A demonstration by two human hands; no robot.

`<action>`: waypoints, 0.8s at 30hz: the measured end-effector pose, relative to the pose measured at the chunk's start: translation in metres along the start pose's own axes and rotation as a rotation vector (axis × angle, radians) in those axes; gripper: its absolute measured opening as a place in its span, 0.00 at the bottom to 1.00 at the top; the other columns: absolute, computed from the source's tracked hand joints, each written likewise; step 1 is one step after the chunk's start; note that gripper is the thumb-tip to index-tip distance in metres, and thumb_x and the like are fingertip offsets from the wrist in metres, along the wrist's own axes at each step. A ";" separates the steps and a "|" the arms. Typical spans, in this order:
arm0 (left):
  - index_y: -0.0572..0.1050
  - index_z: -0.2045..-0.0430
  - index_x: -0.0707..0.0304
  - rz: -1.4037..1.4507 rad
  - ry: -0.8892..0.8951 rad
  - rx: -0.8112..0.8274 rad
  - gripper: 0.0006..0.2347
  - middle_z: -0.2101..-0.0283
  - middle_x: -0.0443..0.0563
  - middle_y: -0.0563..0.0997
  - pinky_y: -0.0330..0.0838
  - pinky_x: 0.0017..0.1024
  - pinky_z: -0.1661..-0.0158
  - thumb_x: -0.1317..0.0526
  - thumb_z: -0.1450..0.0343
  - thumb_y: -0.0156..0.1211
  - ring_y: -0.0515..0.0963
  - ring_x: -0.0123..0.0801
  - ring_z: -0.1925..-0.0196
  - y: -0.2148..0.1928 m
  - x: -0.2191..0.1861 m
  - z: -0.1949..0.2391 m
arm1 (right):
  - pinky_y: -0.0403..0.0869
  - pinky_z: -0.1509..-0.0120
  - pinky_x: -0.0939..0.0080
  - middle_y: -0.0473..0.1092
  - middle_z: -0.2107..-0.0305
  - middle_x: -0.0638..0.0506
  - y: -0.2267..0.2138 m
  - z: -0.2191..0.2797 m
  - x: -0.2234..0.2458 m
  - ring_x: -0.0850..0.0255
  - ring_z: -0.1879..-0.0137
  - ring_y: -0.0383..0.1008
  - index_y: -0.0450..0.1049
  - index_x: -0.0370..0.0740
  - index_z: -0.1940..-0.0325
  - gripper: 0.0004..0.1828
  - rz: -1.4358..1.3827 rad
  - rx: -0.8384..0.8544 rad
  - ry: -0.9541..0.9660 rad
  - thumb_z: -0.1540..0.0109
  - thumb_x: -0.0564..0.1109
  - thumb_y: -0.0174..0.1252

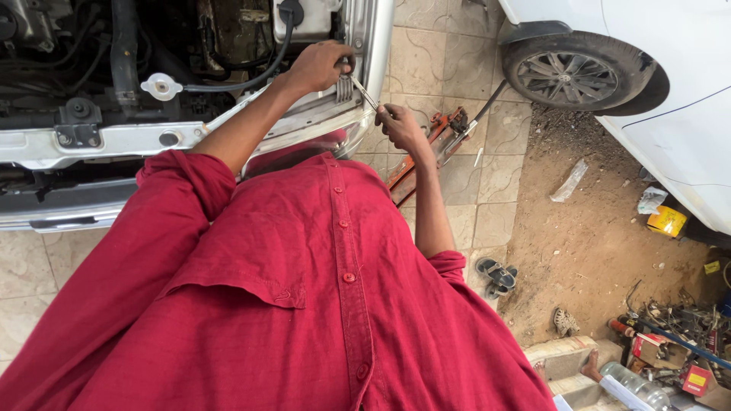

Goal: The person uses a wrench to tighten bolts on the front bumper of a white car with the hood open. The person works on the headlight area and the lower bumper section, repeatedly adjusting the tool to secure the fasteners.

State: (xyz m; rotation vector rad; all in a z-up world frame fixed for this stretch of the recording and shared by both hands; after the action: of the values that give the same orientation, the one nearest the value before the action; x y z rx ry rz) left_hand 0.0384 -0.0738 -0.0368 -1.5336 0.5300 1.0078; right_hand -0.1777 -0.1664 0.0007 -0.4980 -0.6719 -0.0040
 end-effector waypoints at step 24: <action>0.74 0.43 0.64 -0.206 0.088 -0.066 0.18 0.52 0.71 0.79 0.72 0.52 0.56 0.69 0.30 0.61 0.80 0.62 0.53 0.000 -0.014 0.003 | 0.62 0.77 0.68 0.65 0.78 0.58 0.017 0.005 -0.006 0.70 0.77 0.59 0.74 0.41 0.59 0.19 -0.065 -0.017 0.029 0.29 0.57 0.48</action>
State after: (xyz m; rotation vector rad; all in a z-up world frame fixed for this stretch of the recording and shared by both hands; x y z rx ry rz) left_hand 0.0303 -0.0739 -0.0256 -1.6600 0.3934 0.8087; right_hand -0.1823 -0.1501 -0.0072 -0.4911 -0.6595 -0.0785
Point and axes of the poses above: each hand's wrist, its own z-axis away from the middle knuckle, its own y-axis out of the palm, x = y × z, the point moved 6 cm from there along -z, towards the middle knuckle
